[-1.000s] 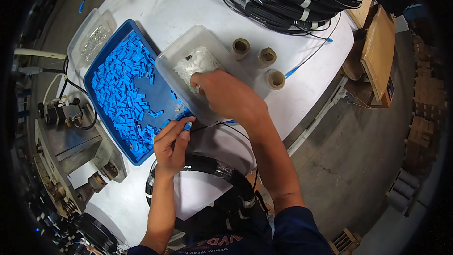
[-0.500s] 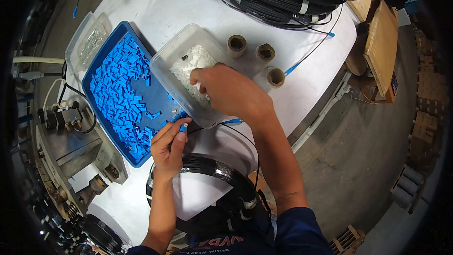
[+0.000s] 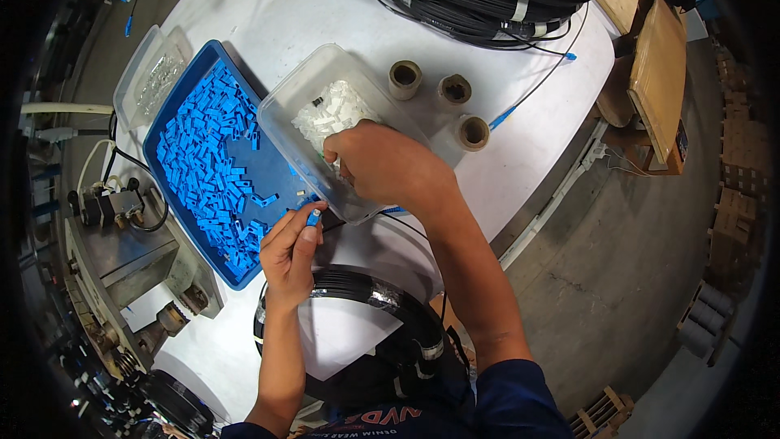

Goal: The person attaches connector pieces onto the ends of a coiled cable by hand, crimps the connection using a benchtop press machine, and installs additional connector parts onto the cable ends.

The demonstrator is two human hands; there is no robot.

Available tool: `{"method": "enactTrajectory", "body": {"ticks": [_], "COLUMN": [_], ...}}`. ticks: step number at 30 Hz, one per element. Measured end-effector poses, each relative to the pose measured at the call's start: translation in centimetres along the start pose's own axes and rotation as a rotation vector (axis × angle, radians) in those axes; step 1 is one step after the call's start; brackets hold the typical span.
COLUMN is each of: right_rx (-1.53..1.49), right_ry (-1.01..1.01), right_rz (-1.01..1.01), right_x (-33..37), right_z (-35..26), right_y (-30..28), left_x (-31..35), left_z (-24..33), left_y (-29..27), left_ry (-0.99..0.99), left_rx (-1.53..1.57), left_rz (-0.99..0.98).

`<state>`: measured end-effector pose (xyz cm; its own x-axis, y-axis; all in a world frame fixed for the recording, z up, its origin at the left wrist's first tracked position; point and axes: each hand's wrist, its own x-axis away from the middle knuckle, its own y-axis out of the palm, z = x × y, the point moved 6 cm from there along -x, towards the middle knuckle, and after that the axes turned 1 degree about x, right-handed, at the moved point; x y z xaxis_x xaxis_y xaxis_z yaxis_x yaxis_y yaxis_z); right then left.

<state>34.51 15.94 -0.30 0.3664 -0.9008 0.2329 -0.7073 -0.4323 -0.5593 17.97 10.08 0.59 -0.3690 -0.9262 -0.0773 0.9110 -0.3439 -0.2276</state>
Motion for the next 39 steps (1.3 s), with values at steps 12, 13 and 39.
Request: {"method": "enactTrajectory", "body": {"ticks": [12, 13, 39], "right_rx": [0.084, 0.093, -1.012], "right_ry": [-0.024, -0.006, -0.186], "right_rz": [0.089, 0.086, 1.053], "right_x": [-0.2, -0.2, 9.0], "right_z": [0.5, 0.3, -6.2], "right_y": [0.3, 0.2, 8.3], "left_x": [-0.1, -0.1, 1.4], "left_z": [0.2, 0.2, 0.7], "left_y": [0.1, 0.1, -1.8], "left_ry": [-0.064, -0.071, 0.203], "left_rx": [-0.028, -0.026, 0.174], "left_rz": [-0.032, -0.034, 0.128]}}
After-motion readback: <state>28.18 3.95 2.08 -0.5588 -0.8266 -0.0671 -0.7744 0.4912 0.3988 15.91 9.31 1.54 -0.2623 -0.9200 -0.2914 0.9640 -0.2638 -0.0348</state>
